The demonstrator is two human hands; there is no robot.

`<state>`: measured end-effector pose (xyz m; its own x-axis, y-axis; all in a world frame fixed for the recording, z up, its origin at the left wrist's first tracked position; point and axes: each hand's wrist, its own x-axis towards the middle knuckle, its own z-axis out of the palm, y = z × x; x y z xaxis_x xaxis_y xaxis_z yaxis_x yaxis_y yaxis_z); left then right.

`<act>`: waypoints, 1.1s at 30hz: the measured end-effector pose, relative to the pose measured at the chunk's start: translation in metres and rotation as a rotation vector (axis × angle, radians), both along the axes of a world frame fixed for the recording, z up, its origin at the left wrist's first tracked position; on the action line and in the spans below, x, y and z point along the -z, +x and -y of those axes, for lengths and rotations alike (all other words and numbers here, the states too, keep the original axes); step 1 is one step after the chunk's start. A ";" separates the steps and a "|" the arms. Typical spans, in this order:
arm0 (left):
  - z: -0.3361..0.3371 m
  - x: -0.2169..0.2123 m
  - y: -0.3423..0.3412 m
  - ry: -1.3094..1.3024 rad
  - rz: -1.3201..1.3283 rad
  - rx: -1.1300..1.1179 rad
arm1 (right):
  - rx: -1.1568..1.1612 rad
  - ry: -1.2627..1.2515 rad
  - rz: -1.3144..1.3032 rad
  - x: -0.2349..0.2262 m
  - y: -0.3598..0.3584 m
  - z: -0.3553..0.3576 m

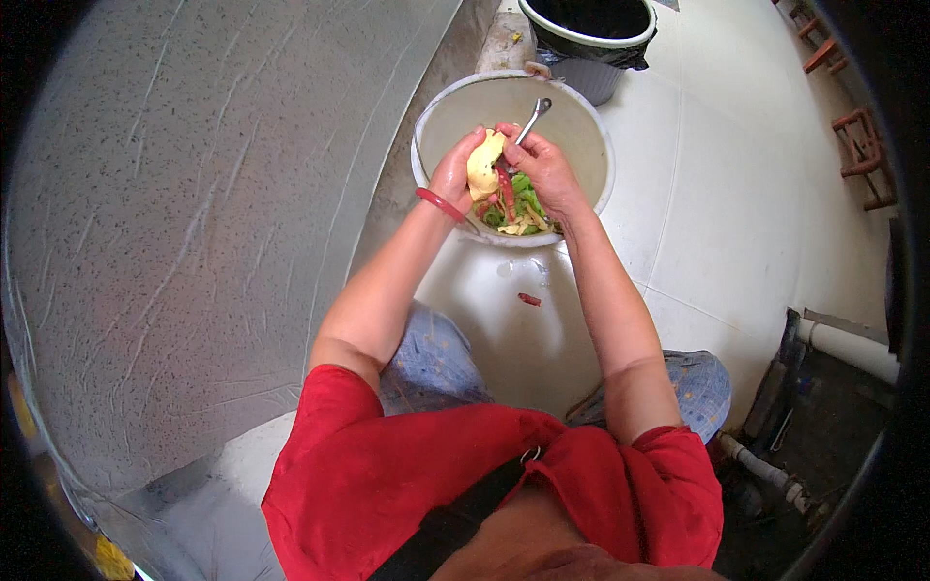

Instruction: The person scoops rice from a large container into a bowl, walks to a storage area to retrieve a potato from a plastic bag, washes the potato in a kitchen sink, and then sits on the floor to peel the potato using a small metal scraper over a bucket of water and scraps.

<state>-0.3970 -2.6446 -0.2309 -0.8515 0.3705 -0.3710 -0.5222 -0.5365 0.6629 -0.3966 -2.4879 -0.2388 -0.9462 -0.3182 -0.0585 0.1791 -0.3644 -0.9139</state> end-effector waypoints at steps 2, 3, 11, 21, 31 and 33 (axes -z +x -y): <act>-0.002 0.000 0.001 -0.104 0.009 -0.008 | 0.031 0.044 -0.015 0.000 0.001 0.006; -0.006 -0.006 0.002 -0.157 0.012 -0.013 | 0.117 0.049 0.022 -0.003 0.000 0.005; -0.011 -0.029 0.007 -0.024 0.036 -0.012 | 0.442 0.266 -0.103 0.013 -0.015 -0.016; -0.024 -0.017 0.012 -0.226 0.036 0.213 | 0.353 0.420 -0.092 0.015 -0.016 -0.022; -0.020 -0.022 0.013 -0.263 0.200 0.279 | 0.543 0.857 -0.528 0.001 -0.007 -0.017; -0.018 -0.012 0.011 -0.176 0.198 0.244 | 0.567 0.748 -0.321 0.009 -0.014 -0.024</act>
